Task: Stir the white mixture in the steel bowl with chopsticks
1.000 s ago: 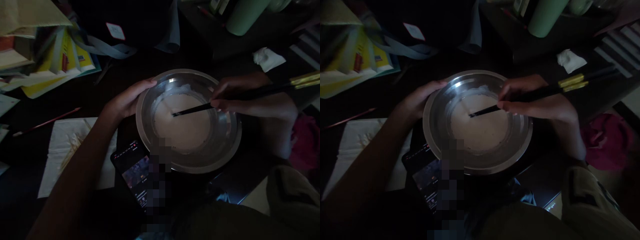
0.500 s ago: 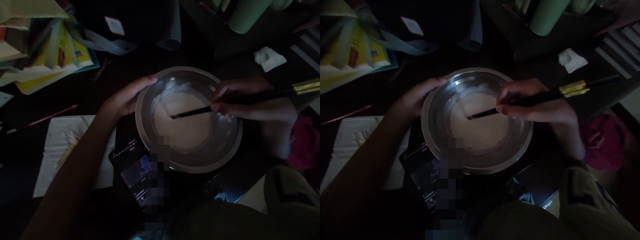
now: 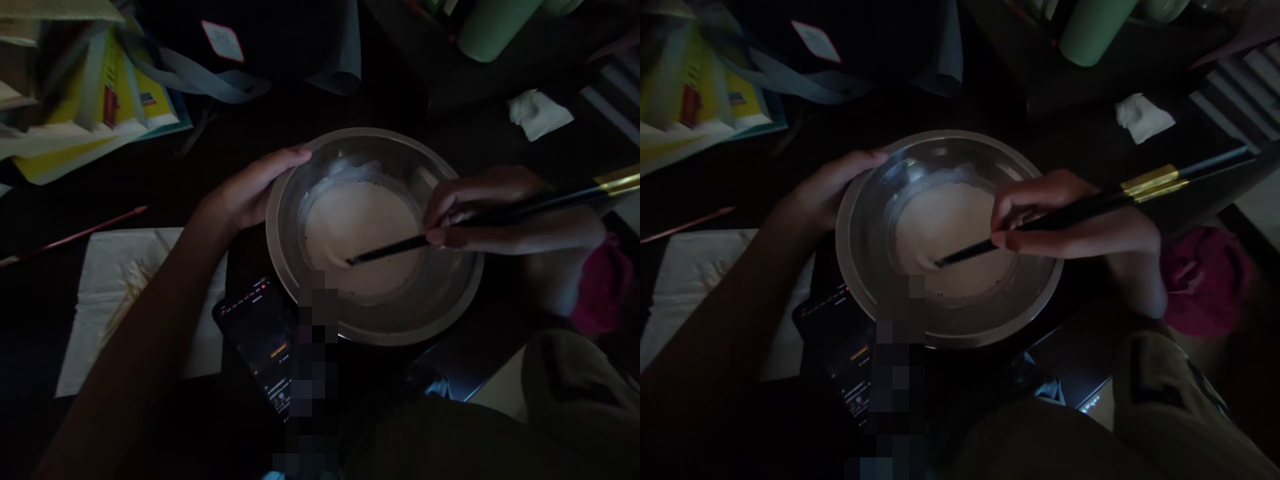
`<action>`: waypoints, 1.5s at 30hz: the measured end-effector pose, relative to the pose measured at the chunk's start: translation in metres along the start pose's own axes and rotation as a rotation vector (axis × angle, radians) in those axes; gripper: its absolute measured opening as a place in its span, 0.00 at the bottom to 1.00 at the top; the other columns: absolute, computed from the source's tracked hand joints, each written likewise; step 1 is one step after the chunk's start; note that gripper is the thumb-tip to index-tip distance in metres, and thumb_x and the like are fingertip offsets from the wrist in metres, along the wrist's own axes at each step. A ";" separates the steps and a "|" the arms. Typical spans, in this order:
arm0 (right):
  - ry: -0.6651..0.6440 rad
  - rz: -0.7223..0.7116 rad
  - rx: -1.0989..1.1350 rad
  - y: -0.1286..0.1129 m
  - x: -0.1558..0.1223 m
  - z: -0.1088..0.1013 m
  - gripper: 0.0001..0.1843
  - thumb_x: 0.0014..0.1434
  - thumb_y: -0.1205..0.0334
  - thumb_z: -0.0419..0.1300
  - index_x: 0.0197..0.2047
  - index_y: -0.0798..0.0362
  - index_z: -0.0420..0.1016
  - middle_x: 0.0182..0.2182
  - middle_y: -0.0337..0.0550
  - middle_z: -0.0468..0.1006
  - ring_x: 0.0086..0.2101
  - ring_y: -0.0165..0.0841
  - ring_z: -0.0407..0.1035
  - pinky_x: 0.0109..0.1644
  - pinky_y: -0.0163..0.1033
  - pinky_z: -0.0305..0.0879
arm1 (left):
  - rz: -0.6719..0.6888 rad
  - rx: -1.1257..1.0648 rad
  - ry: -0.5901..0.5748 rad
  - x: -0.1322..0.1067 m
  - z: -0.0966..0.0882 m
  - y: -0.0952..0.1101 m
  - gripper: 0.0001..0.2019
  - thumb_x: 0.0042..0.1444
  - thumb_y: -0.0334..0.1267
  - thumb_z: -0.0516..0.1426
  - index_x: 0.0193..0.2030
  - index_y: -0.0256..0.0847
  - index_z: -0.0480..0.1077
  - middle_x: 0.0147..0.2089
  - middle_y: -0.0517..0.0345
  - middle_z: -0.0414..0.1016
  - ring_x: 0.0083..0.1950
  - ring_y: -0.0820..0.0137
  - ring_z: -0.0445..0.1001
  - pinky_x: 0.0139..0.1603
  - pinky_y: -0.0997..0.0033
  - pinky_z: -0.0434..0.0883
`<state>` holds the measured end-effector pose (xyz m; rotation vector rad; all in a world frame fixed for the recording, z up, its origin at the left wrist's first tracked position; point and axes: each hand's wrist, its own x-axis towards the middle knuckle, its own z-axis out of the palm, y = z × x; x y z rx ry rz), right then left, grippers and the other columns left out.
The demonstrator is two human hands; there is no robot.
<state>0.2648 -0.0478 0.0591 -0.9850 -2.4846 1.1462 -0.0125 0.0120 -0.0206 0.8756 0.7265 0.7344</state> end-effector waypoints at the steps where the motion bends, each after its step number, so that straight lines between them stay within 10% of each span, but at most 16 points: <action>1: -0.056 -0.033 -0.002 0.001 -0.001 -0.003 0.06 0.63 0.62 0.60 0.35 0.54 0.73 0.26 0.34 0.77 0.26 0.20 0.73 0.27 0.21 0.69 | 0.005 -0.002 0.000 0.000 0.000 0.000 0.11 0.65 0.33 0.50 0.33 0.34 0.70 0.25 0.62 0.73 0.23 0.80 0.72 0.31 0.81 0.72; 18: 0.230 0.172 -0.026 0.004 -0.006 -0.004 0.09 0.62 0.57 0.62 0.38 0.53 0.72 0.27 0.36 0.75 0.25 0.21 0.69 0.26 0.25 0.67 | -0.007 0.010 0.051 -0.003 0.002 0.001 0.09 0.64 0.34 0.53 0.35 0.33 0.71 0.25 0.60 0.74 0.26 0.78 0.73 0.31 0.82 0.71; 25: -0.113 -0.064 -0.046 0.007 -0.004 -0.011 0.05 0.63 0.59 0.61 0.38 0.51 0.74 0.29 0.34 0.78 0.28 0.21 0.75 0.30 0.22 0.72 | -0.025 0.020 0.093 -0.003 0.004 0.001 0.09 0.64 0.34 0.53 0.36 0.33 0.70 0.26 0.61 0.75 0.26 0.78 0.74 0.31 0.82 0.71; 31: 0.222 0.117 -0.133 -0.001 -0.001 0.002 0.09 0.63 0.55 0.61 0.38 0.53 0.72 0.28 0.36 0.75 0.27 0.22 0.70 0.27 0.27 0.66 | -0.016 0.021 0.072 -0.006 0.008 0.004 0.11 0.65 0.33 0.50 0.33 0.33 0.70 0.24 0.61 0.73 0.25 0.79 0.73 0.30 0.82 0.73; 39: -0.149 -0.035 -0.055 0.008 -0.007 -0.012 0.04 0.63 0.59 0.60 0.38 0.50 0.74 0.30 0.35 0.79 0.29 0.25 0.75 0.28 0.28 0.72 | -0.029 0.045 0.113 -0.003 0.002 0.001 0.10 0.64 0.34 0.51 0.41 0.32 0.73 0.27 0.61 0.76 0.28 0.77 0.76 0.37 0.78 0.75; 45: 0.244 0.137 -0.160 -0.002 0.001 0.004 0.07 0.63 0.57 0.61 0.38 0.51 0.72 0.30 0.37 0.75 0.30 0.24 0.71 0.30 0.32 0.67 | -0.035 0.033 0.091 -0.005 0.005 0.004 0.10 0.64 0.35 0.52 0.34 0.33 0.70 0.25 0.61 0.73 0.24 0.79 0.72 0.31 0.81 0.72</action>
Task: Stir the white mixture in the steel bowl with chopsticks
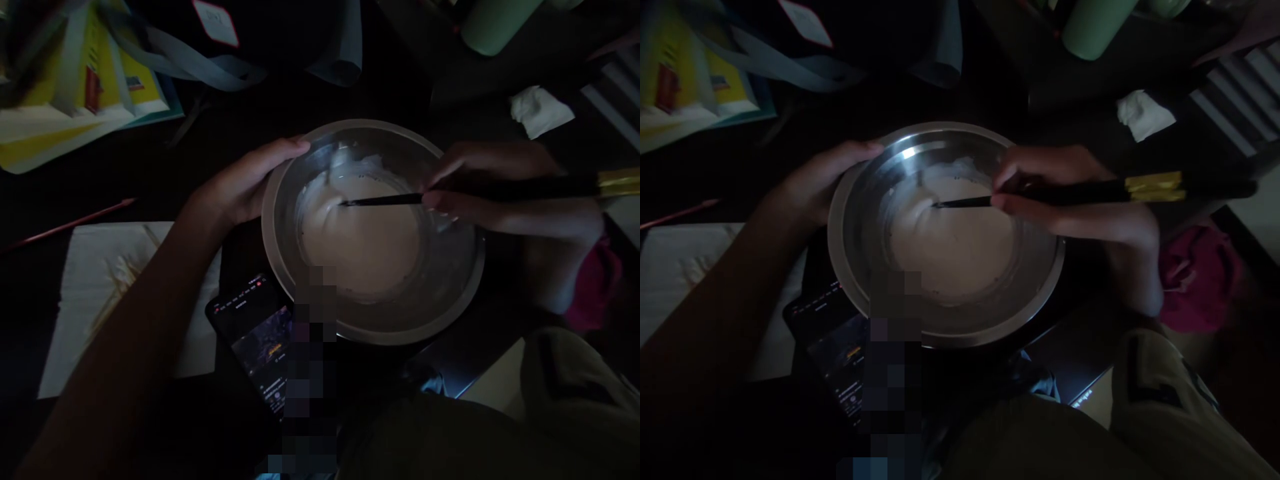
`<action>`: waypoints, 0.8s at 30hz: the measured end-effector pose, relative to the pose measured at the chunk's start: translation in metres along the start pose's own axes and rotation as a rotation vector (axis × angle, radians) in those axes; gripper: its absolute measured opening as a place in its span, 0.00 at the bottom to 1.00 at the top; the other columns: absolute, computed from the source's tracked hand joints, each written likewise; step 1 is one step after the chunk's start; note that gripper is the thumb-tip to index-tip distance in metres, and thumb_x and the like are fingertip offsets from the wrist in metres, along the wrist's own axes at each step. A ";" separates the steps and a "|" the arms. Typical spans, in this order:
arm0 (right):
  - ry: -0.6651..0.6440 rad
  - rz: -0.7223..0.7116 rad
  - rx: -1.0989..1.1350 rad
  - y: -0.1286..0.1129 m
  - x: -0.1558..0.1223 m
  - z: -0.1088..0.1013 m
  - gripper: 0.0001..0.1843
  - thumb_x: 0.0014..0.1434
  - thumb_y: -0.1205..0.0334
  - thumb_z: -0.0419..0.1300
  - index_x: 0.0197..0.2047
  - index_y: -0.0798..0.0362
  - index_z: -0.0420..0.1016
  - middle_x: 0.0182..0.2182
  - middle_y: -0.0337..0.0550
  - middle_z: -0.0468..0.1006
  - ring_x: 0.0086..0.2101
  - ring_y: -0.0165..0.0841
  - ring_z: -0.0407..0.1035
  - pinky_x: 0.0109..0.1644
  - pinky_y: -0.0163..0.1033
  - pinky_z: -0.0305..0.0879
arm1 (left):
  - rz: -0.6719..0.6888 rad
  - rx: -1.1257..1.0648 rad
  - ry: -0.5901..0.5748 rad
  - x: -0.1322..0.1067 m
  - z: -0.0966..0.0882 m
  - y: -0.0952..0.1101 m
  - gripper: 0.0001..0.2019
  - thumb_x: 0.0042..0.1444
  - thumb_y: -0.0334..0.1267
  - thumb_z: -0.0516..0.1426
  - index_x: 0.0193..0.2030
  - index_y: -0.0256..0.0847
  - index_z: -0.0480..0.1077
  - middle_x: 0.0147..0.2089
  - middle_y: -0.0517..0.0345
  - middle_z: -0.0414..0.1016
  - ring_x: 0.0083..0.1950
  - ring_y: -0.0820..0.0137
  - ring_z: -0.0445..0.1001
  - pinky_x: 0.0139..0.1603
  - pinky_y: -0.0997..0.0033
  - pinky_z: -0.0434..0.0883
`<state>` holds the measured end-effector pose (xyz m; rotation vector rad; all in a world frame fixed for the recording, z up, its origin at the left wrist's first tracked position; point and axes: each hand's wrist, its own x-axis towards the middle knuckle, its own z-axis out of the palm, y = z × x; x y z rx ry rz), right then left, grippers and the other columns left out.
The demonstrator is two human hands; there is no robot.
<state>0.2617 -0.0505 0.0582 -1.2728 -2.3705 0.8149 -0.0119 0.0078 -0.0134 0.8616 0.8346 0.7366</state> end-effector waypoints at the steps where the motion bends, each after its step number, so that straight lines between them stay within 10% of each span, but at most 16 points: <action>1: 0.005 0.019 -0.025 0.002 -0.002 -0.007 0.07 0.63 0.56 0.60 0.38 0.50 0.72 0.30 0.38 0.75 0.29 0.25 0.70 0.28 0.32 0.66 | 0.007 -0.006 -0.005 0.000 0.000 0.000 0.10 0.64 0.34 0.53 0.34 0.33 0.70 0.25 0.61 0.73 0.24 0.79 0.72 0.30 0.82 0.71; 8: -0.390 -0.249 0.031 0.015 -0.003 -0.020 0.04 0.64 0.58 0.59 0.39 0.48 0.73 0.29 0.33 0.79 0.28 0.22 0.74 0.26 0.25 0.69 | 0.012 -0.041 -0.062 0.001 0.000 -0.002 0.12 0.65 0.33 0.50 0.32 0.33 0.71 0.25 0.61 0.75 0.25 0.78 0.75 0.27 0.83 0.72; 15: -0.056 -0.027 -0.042 0.002 -0.002 -0.002 0.06 0.64 0.56 0.59 0.40 0.50 0.71 0.31 0.36 0.77 0.31 0.25 0.73 0.31 0.30 0.69 | -0.001 -0.022 -0.028 0.000 0.001 0.000 0.12 0.65 0.32 0.50 0.34 0.34 0.71 0.25 0.62 0.75 0.24 0.79 0.74 0.27 0.83 0.72; 19: -0.224 -0.083 0.015 0.014 -0.006 -0.026 0.02 0.64 0.62 0.58 0.40 0.48 0.72 0.27 0.35 0.76 0.27 0.23 0.72 0.26 0.27 0.67 | 0.022 -0.016 -0.050 0.001 0.000 -0.001 0.12 0.65 0.34 0.51 0.32 0.33 0.71 0.25 0.60 0.74 0.24 0.79 0.73 0.26 0.83 0.70; 24: -0.384 -0.254 0.076 0.008 0.002 -0.004 0.07 0.65 0.59 0.59 0.39 0.53 0.73 0.29 0.35 0.77 0.27 0.22 0.72 0.27 0.27 0.68 | -0.018 0.008 -0.010 0.000 0.003 0.001 0.12 0.65 0.33 0.49 0.35 0.33 0.71 0.25 0.63 0.72 0.24 0.81 0.72 0.34 0.81 0.72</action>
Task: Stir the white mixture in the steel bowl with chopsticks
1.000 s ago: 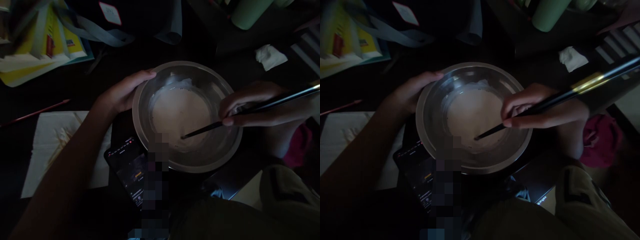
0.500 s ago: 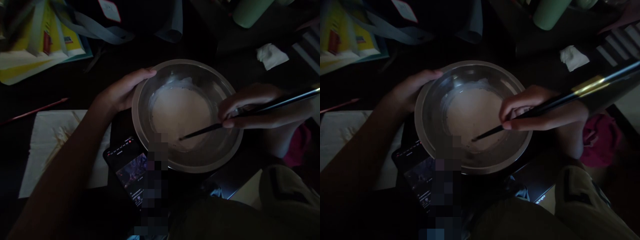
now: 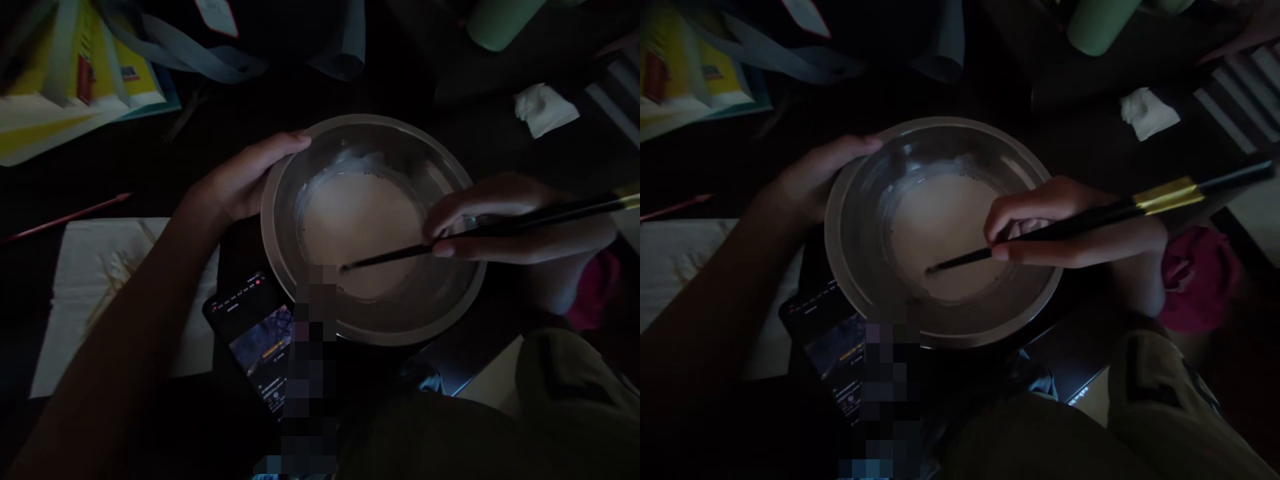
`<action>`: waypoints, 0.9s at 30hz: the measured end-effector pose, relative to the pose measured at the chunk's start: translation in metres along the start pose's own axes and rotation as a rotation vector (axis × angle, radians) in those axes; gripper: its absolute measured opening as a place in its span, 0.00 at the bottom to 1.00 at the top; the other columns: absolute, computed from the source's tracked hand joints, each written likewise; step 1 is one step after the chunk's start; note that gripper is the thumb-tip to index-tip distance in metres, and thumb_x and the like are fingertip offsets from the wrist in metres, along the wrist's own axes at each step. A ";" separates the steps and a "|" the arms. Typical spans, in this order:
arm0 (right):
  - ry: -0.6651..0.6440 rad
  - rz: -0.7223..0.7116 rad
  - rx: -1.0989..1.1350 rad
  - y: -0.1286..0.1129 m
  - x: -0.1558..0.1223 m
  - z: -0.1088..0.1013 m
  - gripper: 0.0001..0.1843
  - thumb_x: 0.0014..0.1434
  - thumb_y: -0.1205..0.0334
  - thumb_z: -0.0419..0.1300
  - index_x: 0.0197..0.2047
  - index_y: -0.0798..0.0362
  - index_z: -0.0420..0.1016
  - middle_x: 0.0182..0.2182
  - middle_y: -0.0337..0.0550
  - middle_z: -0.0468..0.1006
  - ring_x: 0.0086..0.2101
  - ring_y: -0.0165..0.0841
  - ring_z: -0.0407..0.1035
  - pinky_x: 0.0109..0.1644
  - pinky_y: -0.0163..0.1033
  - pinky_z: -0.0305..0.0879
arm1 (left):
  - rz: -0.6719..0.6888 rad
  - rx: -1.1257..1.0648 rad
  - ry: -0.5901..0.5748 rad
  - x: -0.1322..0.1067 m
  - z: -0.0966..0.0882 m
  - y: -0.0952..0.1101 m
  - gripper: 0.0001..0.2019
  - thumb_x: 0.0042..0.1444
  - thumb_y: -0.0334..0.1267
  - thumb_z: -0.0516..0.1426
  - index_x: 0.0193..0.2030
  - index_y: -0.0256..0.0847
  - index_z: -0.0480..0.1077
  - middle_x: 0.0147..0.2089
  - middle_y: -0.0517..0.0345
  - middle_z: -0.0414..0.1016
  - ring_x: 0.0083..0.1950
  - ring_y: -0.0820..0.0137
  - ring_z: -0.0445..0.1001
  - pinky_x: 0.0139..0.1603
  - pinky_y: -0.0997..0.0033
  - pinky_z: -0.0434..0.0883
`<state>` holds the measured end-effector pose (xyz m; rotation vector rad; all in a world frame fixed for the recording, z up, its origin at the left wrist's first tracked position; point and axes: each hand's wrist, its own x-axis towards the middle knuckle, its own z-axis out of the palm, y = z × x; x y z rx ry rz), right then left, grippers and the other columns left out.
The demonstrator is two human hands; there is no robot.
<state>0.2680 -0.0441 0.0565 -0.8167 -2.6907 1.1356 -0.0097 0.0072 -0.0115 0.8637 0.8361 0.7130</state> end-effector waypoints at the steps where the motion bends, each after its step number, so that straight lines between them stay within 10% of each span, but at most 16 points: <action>1: 0.045 0.024 -0.027 -0.002 0.004 0.005 0.07 0.64 0.58 0.59 0.40 0.53 0.73 0.29 0.35 0.77 0.28 0.22 0.72 0.28 0.27 0.68 | -0.014 0.012 0.016 -0.001 0.000 0.001 0.13 0.66 0.33 0.47 0.38 0.31 0.71 0.25 0.64 0.72 0.24 0.81 0.72 0.35 0.80 0.72; 6: 0.329 0.211 -0.088 -0.003 -0.004 0.001 0.07 0.63 0.57 0.59 0.39 0.52 0.71 0.30 0.37 0.76 0.31 0.25 0.73 0.30 0.30 0.68 | -0.001 0.018 0.000 -0.002 0.000 0.003 0.13 0.66 0.33 0.47 0.34 0.31 0.69 0.25 0.64 0.72 0.24 0.82 0.72 0.32 0.83 0.69; 13: -0.057 -0.053 -0.028 0.003 -0.010 -0.010 0.03 0.65 0.62 0.58 0.42 0.50 0.72 0.31 0.33 0.79 0.29 0.21 0.74 0.29 0.23 0.69 | 0.026 -0.014 -0.018 -0.001 0.000 0.000 0.12 0.65 0.32 0.50 0.34 0.33 0.71 0.26 0.62 0.73 0.25 0.80 0.73 0.32 0.81 0.71; 21: 0.343 0.258 -0.118 -0.006 -0.003 0.005 0.06 0.65 0.59 0.57 0.40 0.52 0.70 0.31 0.34 0.76 0.31 0.22 0.72 0.32 0.28 0.68 | 0.024 -0.016 0.006 0.000 -0.003 -0.001 0.10 0.65 0.32 0.50 0.35 0.32 0.71 0.26 0.61 0.74 0.24 0.79 0.73 0.27 0.82 0.71; 27: 0.030 -0.021 -0.062 0.004 -0.014 -0.011 0.06 0.67 0.59 0.57 0.40 0.51 0.72 0.30 0.32 0.78 0.28 0.20 0.73 0.27 0.23 0.68 | 0.006 0.026 0.009 0.000 0.000 0.002 0.14 0.67 0.31 0.45 0.38 0.30 0.69 0.24 0.65 0.69 0.23 0.82 0.73 0.31 0.84 0.71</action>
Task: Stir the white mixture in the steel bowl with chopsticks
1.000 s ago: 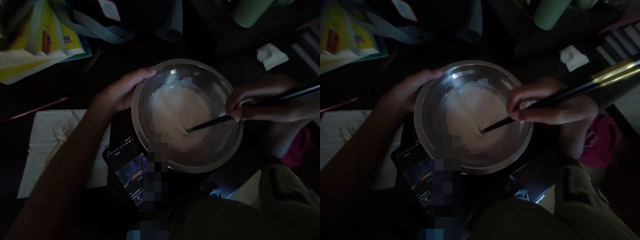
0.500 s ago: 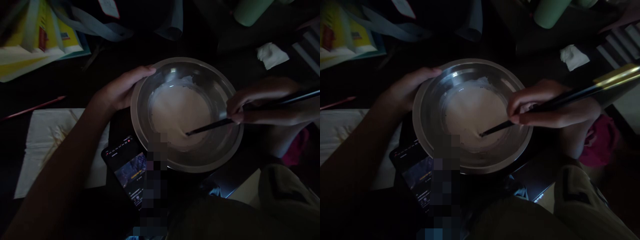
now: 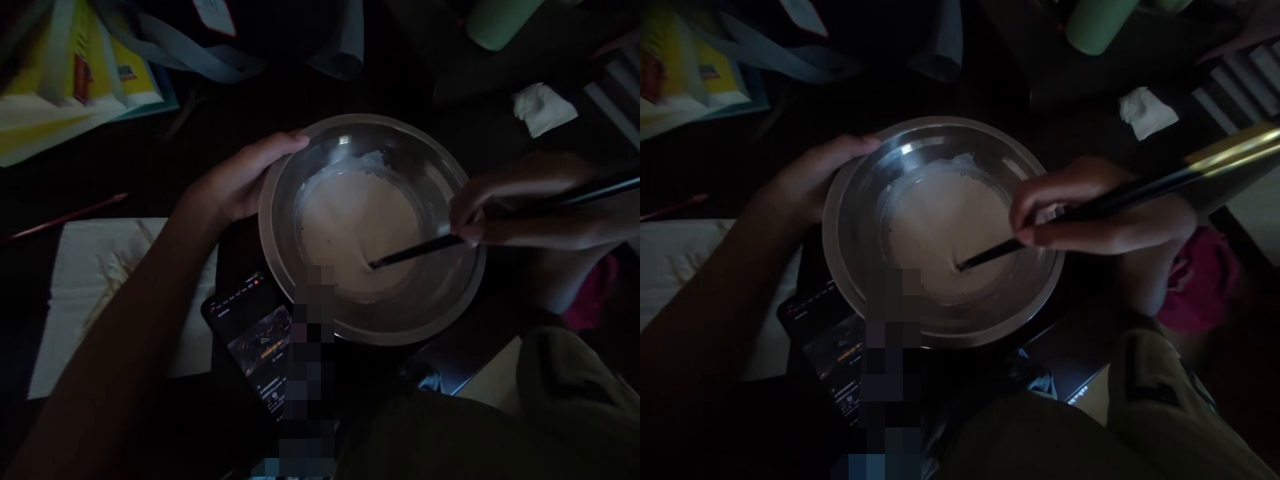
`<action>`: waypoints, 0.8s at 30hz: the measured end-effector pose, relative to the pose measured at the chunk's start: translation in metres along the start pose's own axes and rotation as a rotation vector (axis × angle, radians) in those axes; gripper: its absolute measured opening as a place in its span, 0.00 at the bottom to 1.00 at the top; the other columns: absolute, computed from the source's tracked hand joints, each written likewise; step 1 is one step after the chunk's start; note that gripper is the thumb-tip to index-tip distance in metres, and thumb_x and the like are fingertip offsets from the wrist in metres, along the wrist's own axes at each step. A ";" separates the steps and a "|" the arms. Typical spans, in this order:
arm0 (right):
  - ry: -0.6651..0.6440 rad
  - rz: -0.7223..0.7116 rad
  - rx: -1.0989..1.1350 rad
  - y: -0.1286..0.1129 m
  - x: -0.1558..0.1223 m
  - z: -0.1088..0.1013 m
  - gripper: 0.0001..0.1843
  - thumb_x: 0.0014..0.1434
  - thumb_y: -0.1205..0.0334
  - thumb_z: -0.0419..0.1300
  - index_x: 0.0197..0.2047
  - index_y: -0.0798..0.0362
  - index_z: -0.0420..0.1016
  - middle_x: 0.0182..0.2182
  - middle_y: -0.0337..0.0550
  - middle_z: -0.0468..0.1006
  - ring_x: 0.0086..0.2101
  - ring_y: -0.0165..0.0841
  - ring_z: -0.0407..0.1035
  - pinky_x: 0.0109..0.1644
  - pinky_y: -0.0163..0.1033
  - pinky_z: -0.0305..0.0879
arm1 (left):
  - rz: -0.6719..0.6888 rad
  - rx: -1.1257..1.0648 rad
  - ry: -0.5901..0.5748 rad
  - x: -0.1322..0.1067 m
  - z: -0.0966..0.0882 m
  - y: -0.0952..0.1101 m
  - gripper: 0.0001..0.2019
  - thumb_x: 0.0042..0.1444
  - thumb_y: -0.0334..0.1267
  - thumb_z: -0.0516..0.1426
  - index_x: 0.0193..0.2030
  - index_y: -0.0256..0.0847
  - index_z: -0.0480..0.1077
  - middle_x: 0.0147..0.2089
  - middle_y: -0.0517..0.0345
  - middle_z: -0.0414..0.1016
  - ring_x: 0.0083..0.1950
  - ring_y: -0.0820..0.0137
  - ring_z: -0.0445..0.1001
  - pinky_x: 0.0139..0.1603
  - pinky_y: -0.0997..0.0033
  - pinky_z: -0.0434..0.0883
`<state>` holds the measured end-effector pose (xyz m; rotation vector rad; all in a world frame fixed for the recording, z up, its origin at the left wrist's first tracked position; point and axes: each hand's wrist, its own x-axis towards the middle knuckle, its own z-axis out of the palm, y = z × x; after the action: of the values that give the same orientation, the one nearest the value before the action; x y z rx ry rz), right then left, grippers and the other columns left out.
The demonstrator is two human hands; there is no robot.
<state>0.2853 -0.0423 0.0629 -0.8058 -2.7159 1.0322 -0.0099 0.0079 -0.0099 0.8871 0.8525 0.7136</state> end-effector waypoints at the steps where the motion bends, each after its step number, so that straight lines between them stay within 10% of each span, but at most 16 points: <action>1: -0.040 -0.055 -0.007 -0.001 0.004 0.004 0.06 0.67 0.59 0.57 0.41 0.51 0.71 0.31 0.33 0.78 0.29 0.20 0.74 0.29 0.23 0.69 | -0.010 0.006 0.009 0.000 0.001 0.000 0.15 0.68 0.30 0.43 0.39 0.29 0.69 0.25 0.65 0.69 0.25 0.82 0.74 0.33 0.83 0.72; 9: 0.311 0.235 -0.140 -0.009 0.011 0.013 0.05 0.65 0.59 0.56 0.40 0.51 0.70 0.31 0.36 0.76 0.31 0.25 0.73 0.30 0.31 0.69 | 0.018 -0.006 -0.012 0.001 -0.003 -0.002 0.11 0.66 0.32 0.48 0.36 0.30 0.68 0.26 0.65 0.72 0.23 0.83 0.74 0.30 0.85 0.71; 15: -0.017 -0.053 -0.012 -0.002 0.007 0.004 0.04 0.66 0.61 0.57 0.40 0.50 0.71 0.28 0.32 0.76 0.27 0.20 0.72 0.26 0.25 0.67 | -0.009 0.011 -0.002 0.000 -0.001 0.000 0.13 0.67 0.32 0.45 0.41 0.29 0.69 0.25 0.65 0.71 0.23 0.83 0.73 0.31 0.85 0.72; 24: 0.236 0.203 -0.124 -0.006 0.005 0.002 0.04 0.66 0.60 0.55 0.40 0.49 0.70 0.31 0.37 0.77 0.31 0.25 0.74 0.29 0.30 0.71 | 0.024 -0.027 -0.016 0.000 -0.005 -0.001 0.12 0.66 0.32 0.49 0.35 0.32 0.70 0.24 0.64 0.72 0.22 0.81 0.72 0.27 0.84 0.72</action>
<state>0.2780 -0.0440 0.0649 -1.1645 -2.5558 0.7514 -0.0140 0.0092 -0.0129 0.8790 0.8176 0.7366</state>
